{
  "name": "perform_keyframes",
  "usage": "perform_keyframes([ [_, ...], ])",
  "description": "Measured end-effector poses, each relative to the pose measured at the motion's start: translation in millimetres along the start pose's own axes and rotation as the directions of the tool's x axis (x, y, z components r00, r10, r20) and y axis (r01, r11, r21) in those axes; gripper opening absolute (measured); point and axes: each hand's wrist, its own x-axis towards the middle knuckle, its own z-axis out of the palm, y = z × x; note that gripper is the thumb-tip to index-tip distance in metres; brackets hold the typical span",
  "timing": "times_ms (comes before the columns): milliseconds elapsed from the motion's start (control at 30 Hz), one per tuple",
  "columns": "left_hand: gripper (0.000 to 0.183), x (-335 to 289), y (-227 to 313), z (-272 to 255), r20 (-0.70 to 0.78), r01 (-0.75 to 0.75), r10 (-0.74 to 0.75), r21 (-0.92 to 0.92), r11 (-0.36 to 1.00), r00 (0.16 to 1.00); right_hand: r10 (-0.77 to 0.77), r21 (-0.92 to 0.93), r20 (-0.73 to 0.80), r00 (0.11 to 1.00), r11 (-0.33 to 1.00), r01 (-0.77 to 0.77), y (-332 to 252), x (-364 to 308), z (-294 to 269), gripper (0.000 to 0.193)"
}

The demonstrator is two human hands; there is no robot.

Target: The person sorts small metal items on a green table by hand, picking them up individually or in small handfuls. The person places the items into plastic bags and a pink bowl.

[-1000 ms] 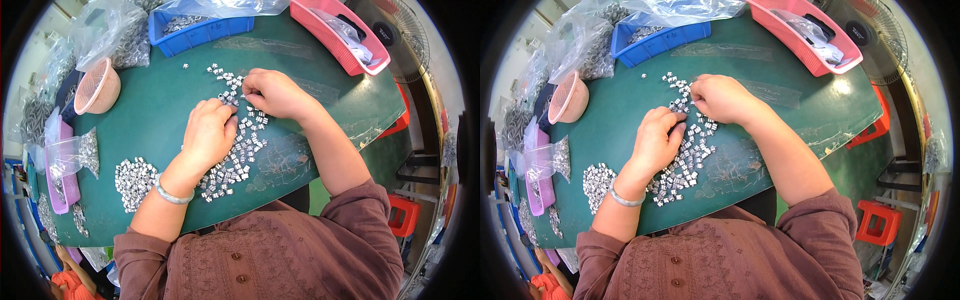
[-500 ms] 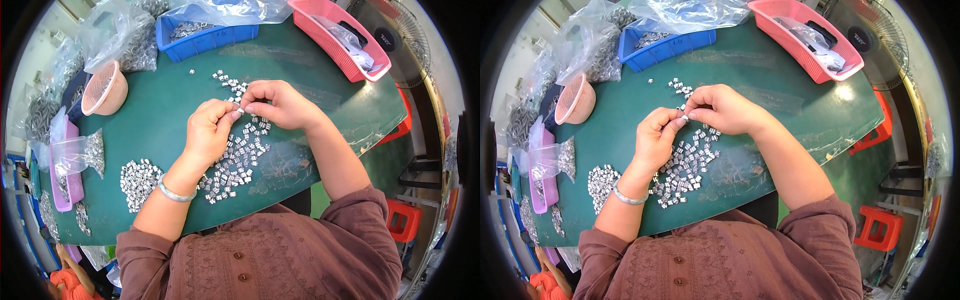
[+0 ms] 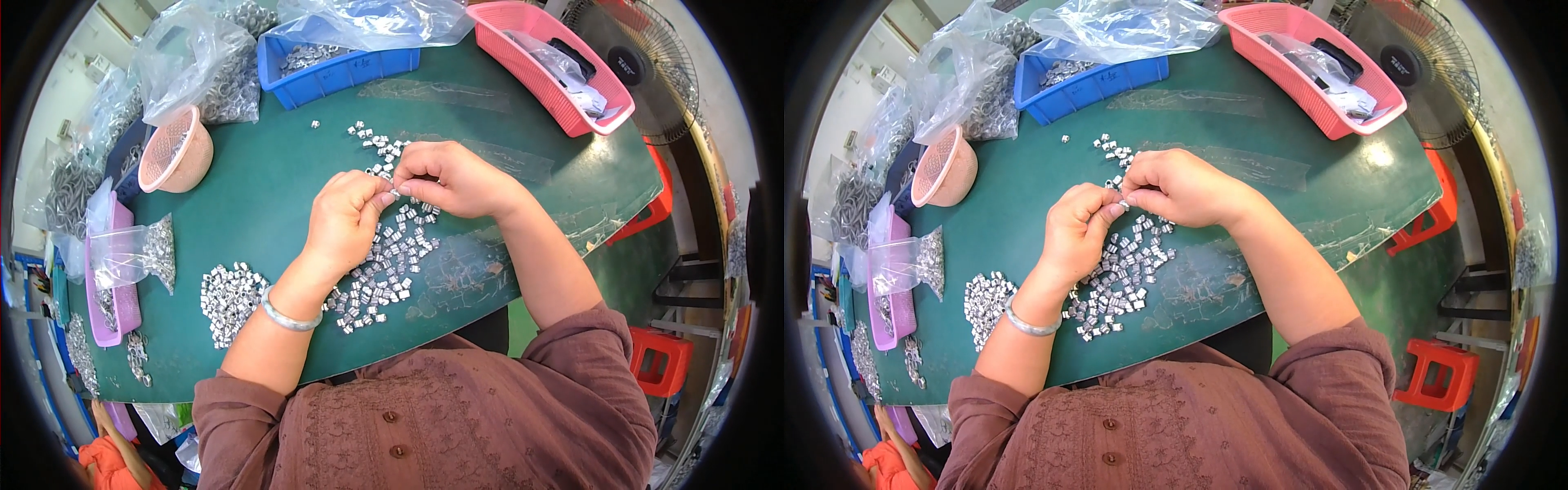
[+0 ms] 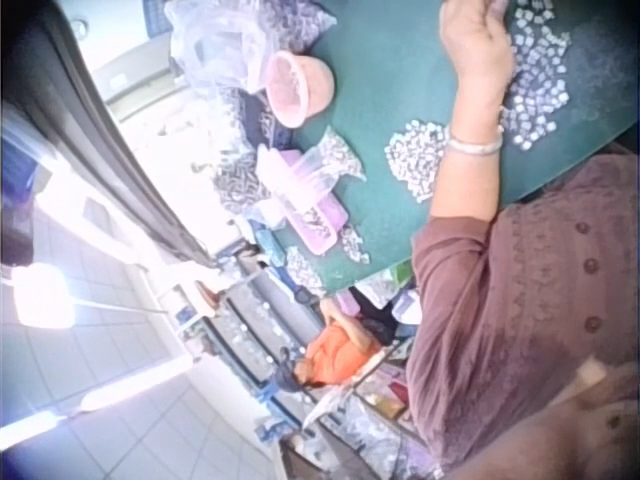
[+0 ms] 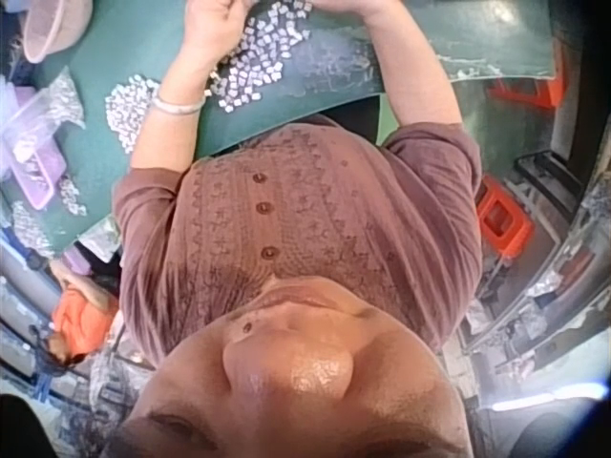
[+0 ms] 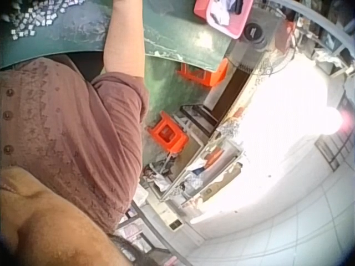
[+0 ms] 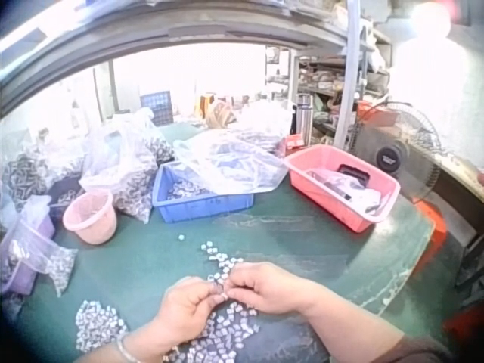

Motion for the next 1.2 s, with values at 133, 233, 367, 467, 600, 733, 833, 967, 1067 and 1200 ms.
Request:
perform_keyframes([
  [133,0.006,0,1,-1,0.026,-0.016,0.015,0.038,0.999,1.0,-0.028,-0.074,0.04,0.999,0.997,0.031,-3,0,-1,0.009],
  [233,0.005,-1,1,-3,0.053,-0.029,0.027,0.055,0.998,0.998,-0.02,-0.098,0.056,0.998,0.995,0.025,-4,0,0,0.011],
  [367,0.004,-2,2,-4,0.079,-0.039,0.033,0.069,0.997,0.996,-0.054,-0.126,0.053,0.997,0.99,0.06,-3,-2,4,0.006],
  [467,0.005,-5,3,-7,0.096,-0.024,0.015,0.098,0.995,0.995,-0.063,-0.13,0.07,0.996,0.989,0.072,-5,-1,4,0.007],
  [600,0.005,-10,8,-10,0.092,-0.051,0.04,0.121,0.991,0.995,-0.042,-0.063,0.077,0.996,0.997,0.047,-2,1,1,0.008],
  [733,0.005,-13,9,-11,0.133,-0.181,0.153,0.236,0.955,0.979,0.042,-0.128,-0.013,0.999,0.991,-0.043,1,4,0,0.009],
  [833,0.005,-15,8,-12,0.19,-0.212,0.167,0.251,0.944,0.968,0.058,-0.219,-0.068,0.996,0.973,-0.072,5,4,4,0.008],
  [967,0.006,-15,7,-11,0.137,-0.162,0.131,0.25,0.954,0.982,0.075,-0.323,-0.096,0.993,0.941,-0.103,12,5,8,0.009],
  [1067,0.01,-15,4,-12,0.102,-0.113,0.086,0.289,0.951,0.991,0.147,-0.33,-0.033,0.989,0.932,-0.15,9,5,13,0.012],
  [1200,0.015,-15,0,-12,0.108,-0.049,0.013,0.335,0.941,0.994,0.156,-0.367,-0.068,0.985,0.915,-0.17,6,8,20,0.014],
])
